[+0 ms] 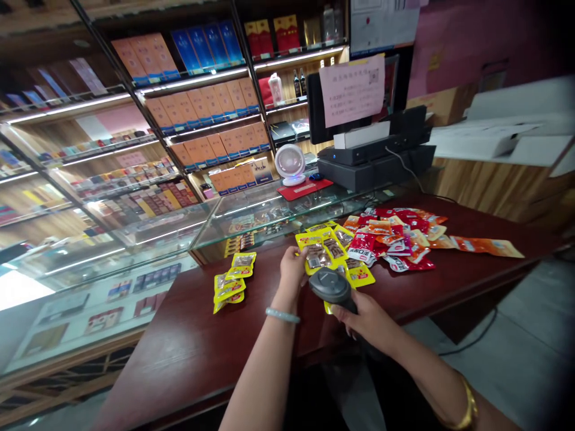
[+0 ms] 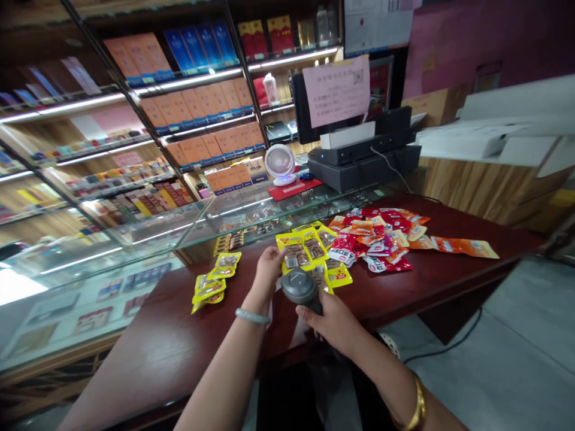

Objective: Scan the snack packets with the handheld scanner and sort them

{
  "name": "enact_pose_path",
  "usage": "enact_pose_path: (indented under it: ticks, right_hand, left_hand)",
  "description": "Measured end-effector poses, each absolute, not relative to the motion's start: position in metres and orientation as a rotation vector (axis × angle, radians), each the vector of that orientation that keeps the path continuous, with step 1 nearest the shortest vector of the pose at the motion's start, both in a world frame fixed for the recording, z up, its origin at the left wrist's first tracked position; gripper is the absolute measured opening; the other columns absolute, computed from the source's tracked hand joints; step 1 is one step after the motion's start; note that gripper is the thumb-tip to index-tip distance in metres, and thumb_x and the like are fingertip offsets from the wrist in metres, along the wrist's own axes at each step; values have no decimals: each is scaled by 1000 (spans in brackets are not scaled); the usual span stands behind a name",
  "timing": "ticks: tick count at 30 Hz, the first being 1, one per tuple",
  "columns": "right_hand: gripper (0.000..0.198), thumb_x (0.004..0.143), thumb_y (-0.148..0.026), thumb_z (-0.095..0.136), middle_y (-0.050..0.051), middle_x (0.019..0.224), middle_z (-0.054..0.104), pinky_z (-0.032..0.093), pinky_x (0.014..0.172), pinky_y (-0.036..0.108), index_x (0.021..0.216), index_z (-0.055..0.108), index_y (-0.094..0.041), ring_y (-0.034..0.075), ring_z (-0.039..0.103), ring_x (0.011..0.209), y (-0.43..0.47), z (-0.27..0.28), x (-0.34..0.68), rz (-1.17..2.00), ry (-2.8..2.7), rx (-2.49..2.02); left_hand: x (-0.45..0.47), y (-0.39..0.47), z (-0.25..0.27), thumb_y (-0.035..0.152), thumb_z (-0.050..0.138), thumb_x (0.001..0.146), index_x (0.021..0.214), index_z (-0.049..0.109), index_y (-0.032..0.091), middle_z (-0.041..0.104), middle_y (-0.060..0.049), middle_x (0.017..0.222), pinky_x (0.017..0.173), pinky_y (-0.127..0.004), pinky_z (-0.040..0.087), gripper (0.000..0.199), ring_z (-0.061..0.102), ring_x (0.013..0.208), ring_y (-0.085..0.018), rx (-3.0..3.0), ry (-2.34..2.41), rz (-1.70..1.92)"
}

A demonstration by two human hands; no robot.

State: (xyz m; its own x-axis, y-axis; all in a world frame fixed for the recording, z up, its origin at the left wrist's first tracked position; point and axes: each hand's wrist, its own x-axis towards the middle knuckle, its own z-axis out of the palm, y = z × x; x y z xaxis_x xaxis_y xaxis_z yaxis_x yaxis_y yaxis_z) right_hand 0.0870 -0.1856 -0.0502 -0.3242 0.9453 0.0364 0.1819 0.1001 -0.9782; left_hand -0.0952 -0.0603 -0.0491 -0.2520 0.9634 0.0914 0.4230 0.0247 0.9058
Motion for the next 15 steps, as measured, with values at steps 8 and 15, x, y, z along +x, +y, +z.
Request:
enact_pose_path:
  ticks: [8,15]
  right_hand:
    - [40,81,-56,63,-7,51,52,45,39,23,97,53,-20,13,52,40,-150,-57,83,1390,-1530,-1257]
    - [37,81,-54,64,-6,56,56,46,39,24,96,53,-21,13,54,42,-149,-54,66,1487,-1622,-1173]
  left_hand:
    - [-95,-37,-32,31,59,85,103,62,16,70,-6,87,59,-23,47,23,63,61,-12,1457,1649,1058]
    - [-238,-52,-20,51,60,81,110,66,14,63,-22,120,92,-42,42,48,55,114,-35,1655,2739,583]
